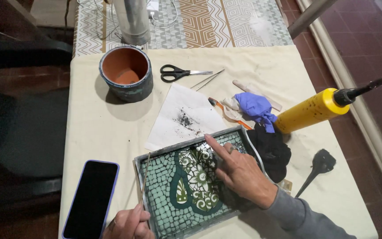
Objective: Applying fine details and refining grout on a mosaic-style tray using a stylus tool.
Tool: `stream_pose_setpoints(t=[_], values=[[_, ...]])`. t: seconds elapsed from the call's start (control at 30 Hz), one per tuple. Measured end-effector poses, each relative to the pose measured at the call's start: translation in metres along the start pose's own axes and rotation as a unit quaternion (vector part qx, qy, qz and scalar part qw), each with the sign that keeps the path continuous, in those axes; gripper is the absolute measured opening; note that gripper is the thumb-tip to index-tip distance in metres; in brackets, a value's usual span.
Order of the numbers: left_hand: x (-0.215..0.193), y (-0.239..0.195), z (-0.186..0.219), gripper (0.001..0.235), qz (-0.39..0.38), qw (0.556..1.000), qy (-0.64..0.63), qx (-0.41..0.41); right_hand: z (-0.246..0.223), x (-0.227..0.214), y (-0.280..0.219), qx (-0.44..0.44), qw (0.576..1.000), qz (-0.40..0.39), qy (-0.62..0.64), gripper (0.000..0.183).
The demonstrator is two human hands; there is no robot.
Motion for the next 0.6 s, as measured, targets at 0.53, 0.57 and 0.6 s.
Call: stream_pose_setpoints(t=[0.53, 0.57, 0.6], values=[[-0.032, 0.030, 0.032, 0.034, 0.247, 0.915, 0.253, -0.193, -0.017, -0.002, -0.009, -0.073, 0.994, 0.060, 0.063, 0.078], [-0.032, 0.028, 0.031, 0.037, 0.249, 0.912, 0.267, -0.189, -0.020, -0.001, -0.012, -0.079, 0.993, 0.064, 0.062, 0.073], [-0.031, 0.027, 0.030, 0.040, 0.252, 0.907, 0.282, -0.185, -0.023, 0.000, -0.013, -0.086, 0.992, 0.068, 0.061, 0.068]])
Point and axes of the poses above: each hand's wrist, its own y-axis towards the middle knuckle, its own x-axis out of the palm, z = x × y, the point moved 10 cm from there along y, towards the middle knuckle
